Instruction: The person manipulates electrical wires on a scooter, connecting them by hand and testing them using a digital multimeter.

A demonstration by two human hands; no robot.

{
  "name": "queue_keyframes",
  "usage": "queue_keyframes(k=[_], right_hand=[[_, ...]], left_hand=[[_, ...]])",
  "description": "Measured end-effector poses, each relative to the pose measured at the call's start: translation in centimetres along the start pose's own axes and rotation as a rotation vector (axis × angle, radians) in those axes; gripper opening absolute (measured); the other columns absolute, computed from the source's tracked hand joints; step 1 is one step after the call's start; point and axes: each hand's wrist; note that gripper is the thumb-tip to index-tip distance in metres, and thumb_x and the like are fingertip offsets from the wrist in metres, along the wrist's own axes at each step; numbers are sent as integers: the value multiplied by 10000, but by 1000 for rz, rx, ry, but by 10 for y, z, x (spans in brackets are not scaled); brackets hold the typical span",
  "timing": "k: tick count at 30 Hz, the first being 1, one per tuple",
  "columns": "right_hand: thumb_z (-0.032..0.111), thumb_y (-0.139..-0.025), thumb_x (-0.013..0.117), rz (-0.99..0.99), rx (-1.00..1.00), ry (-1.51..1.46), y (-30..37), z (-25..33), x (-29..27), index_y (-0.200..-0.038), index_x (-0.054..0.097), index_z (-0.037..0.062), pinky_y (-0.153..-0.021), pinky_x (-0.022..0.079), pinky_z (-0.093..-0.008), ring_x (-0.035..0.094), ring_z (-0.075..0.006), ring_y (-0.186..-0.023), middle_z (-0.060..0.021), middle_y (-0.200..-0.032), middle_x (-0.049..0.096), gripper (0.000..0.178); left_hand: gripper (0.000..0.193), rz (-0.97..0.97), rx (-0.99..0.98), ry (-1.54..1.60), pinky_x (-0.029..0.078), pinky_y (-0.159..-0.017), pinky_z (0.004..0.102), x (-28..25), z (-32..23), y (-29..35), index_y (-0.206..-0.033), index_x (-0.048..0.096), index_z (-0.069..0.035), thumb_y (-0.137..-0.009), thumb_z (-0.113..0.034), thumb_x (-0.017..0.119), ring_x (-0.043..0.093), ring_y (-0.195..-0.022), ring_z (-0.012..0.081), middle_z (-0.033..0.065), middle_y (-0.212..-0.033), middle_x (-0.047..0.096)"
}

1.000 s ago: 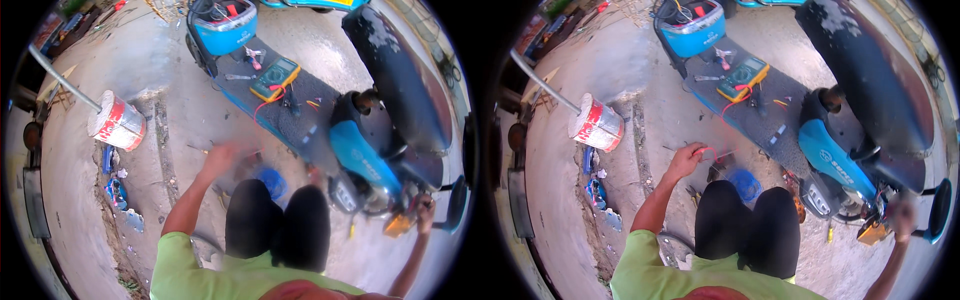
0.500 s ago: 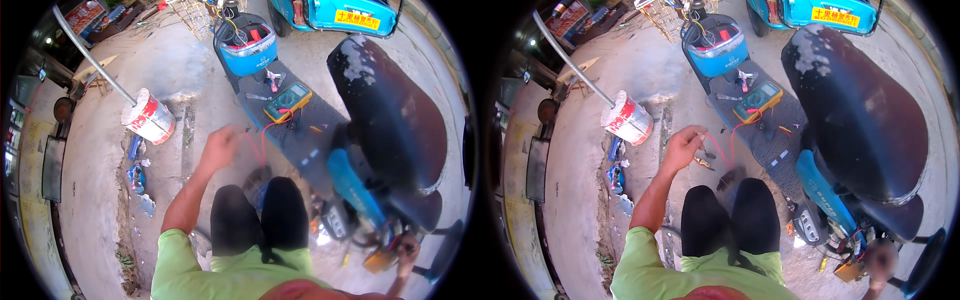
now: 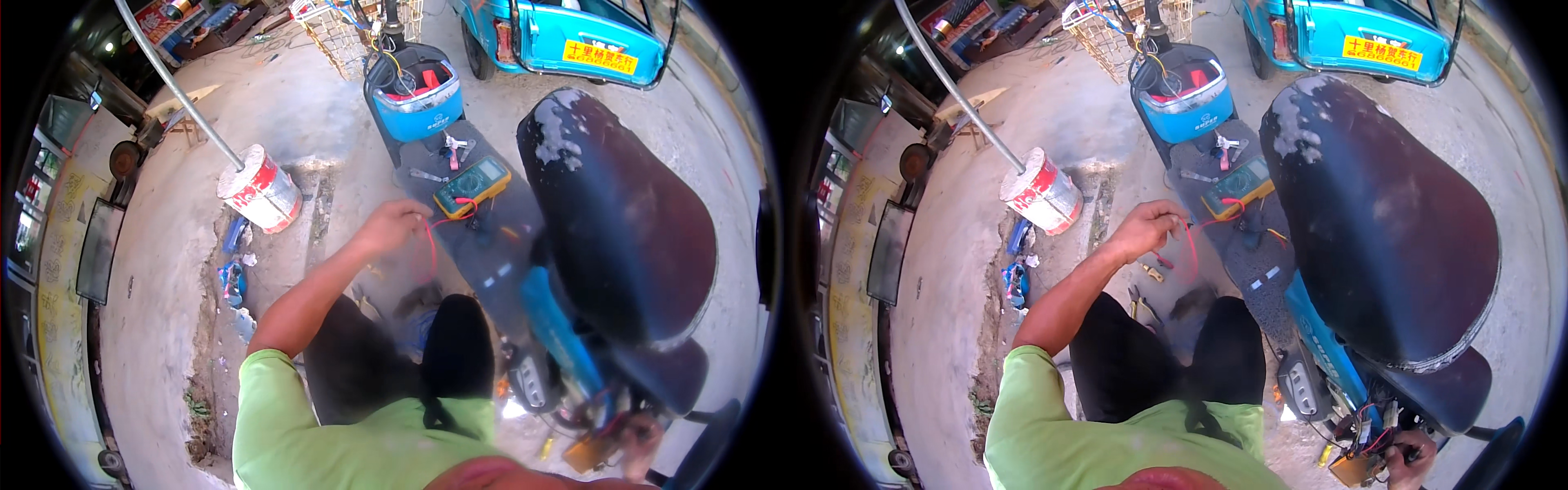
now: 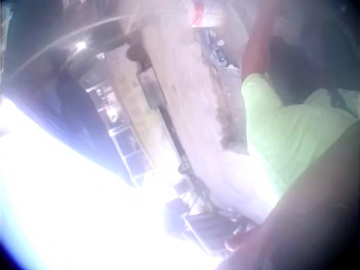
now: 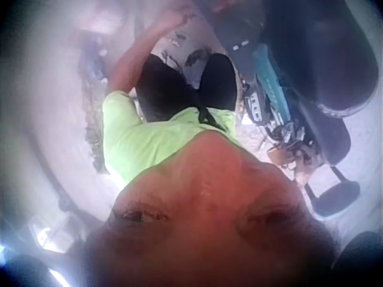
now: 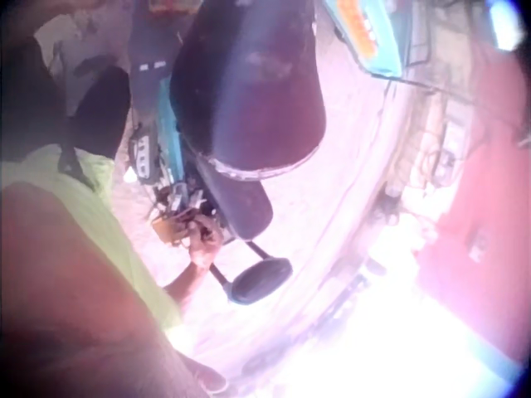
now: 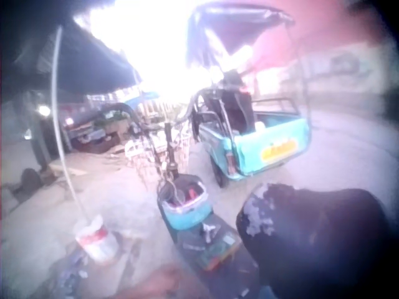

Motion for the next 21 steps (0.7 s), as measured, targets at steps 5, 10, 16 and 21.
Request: queue_keyframes(k=[5, 10, 16, 21], right_hand=[[205, -838, 787, 146, -32, -40, -6, 11, 5, -1010, 632, 51, -760, 513, -304, 632, -170, -847, -88, -983, 653, 278], [106, -821, 725, -42, -158, 43, 4, -15, 7, -1022, 634, 53, -750, 486, -290, 597, -159, -822, -66, -958, 621, 227], [117, -806, 692, -94, -118, 164, 17, 7, 10, -1008, 636, 61, -747, 475, -286, 561, -143, -798, -44, -911, 597, 216], [428, -825, 811, -216, -69, 128, 9, 21, 38, -860, 610, 39, -641, 371, -274, 494, -99, -686, -13, -766, 539, 439]], left_hand=[[247, 13, 135, 363, 375, -489, 234, -3, -22, -5, -1226, 676, -15, -1023, -111, 572, 485, -541, 76, 68, -893, 688], [277, 215, 174, 478, 383, -493, 232, 9, -34, -4, -1240, 672, -4, -1006, -140, 615, 517, -559, 86, 82, -936, 709], [348, 406, 190, 555, 412, -490, 244, 13, -20, -37, -1287, 661, -12, -988, -190, 657, 569, -576, 116, 88, -1011, 727], [332, 584, 186, 708, 433, -487, 252, 2, 7, -78, -1269, 660, -14, -991, -195, 655, 591, -587, 117, 87, -1037, 730]])
Point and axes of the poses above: each hand's wrist, its own y-axis away from the middle knuckle, its own x-axis out of the palm, z = x × y
